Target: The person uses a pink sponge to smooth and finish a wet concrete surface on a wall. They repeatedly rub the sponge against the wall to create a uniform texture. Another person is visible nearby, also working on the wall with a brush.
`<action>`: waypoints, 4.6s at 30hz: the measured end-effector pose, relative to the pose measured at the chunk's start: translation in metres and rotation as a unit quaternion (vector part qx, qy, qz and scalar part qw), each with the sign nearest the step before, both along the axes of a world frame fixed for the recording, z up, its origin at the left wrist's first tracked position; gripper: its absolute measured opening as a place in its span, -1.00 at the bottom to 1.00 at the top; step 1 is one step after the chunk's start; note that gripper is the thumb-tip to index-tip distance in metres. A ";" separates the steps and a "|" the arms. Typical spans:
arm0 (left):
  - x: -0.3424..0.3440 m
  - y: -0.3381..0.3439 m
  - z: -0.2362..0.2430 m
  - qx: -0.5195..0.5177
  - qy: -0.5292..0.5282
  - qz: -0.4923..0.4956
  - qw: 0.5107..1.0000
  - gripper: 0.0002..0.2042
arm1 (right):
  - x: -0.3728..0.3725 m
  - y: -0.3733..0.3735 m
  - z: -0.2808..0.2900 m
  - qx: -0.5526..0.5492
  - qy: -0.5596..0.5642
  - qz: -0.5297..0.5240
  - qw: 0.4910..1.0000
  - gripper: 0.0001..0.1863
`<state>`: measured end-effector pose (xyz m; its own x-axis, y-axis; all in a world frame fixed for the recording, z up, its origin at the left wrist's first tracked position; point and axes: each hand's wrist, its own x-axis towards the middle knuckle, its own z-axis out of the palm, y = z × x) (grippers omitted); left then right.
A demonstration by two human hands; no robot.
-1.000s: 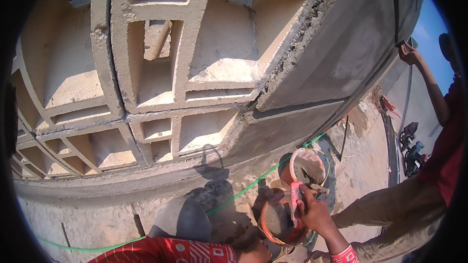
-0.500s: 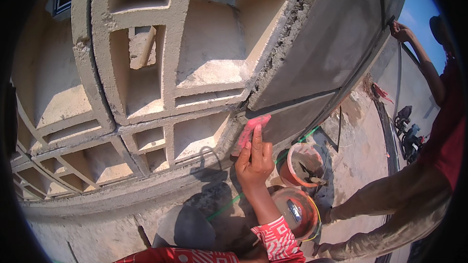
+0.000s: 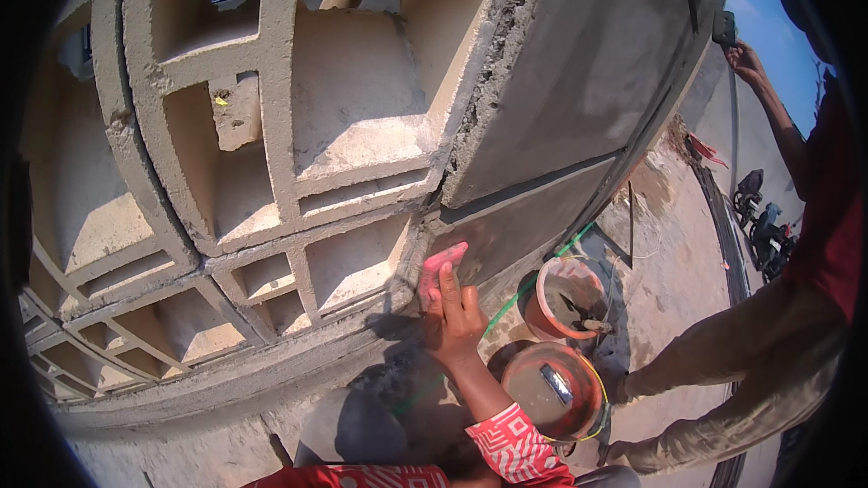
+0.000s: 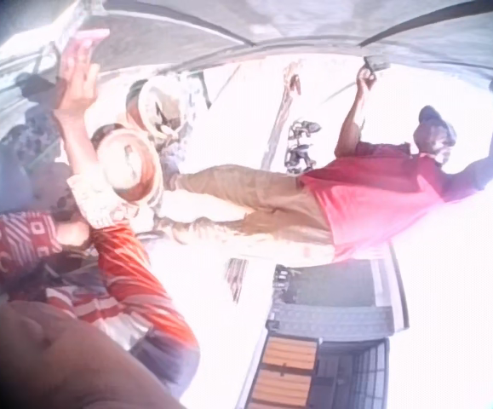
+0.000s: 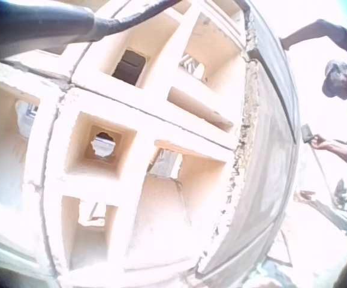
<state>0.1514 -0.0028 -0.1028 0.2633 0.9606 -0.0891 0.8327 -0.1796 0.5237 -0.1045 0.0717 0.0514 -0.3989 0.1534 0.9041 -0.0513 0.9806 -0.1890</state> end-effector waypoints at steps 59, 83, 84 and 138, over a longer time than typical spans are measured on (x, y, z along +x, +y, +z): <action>-0.028 -0.051 0.006 -0.135 -0.653 0.259 0.699 -0.50 | -0.009 0.020 0.024 -0.058 0.063 -0.001 0.996 -0.32; -0.006 -0.070 -0.047 -0.142 -0.579 0.353 0.721 -0.52 | -0.002 0.002 0.001 -0.087 0.063 0.000 0.994 -0.33; -0.007 -0.069 -0.047 -0.141 -0.578 0.354 0.722 -0.52 | 0.003 0.006 -0.002 -0.080 0.047 -0.011 0.996 -0.30; -0.005 -0.062 -0.059 -0.155 -0.555 0.352 0.738 -0.52 | -0.006 0.040 -0.014 -0.136 0.072 0.005 0.988 -0.40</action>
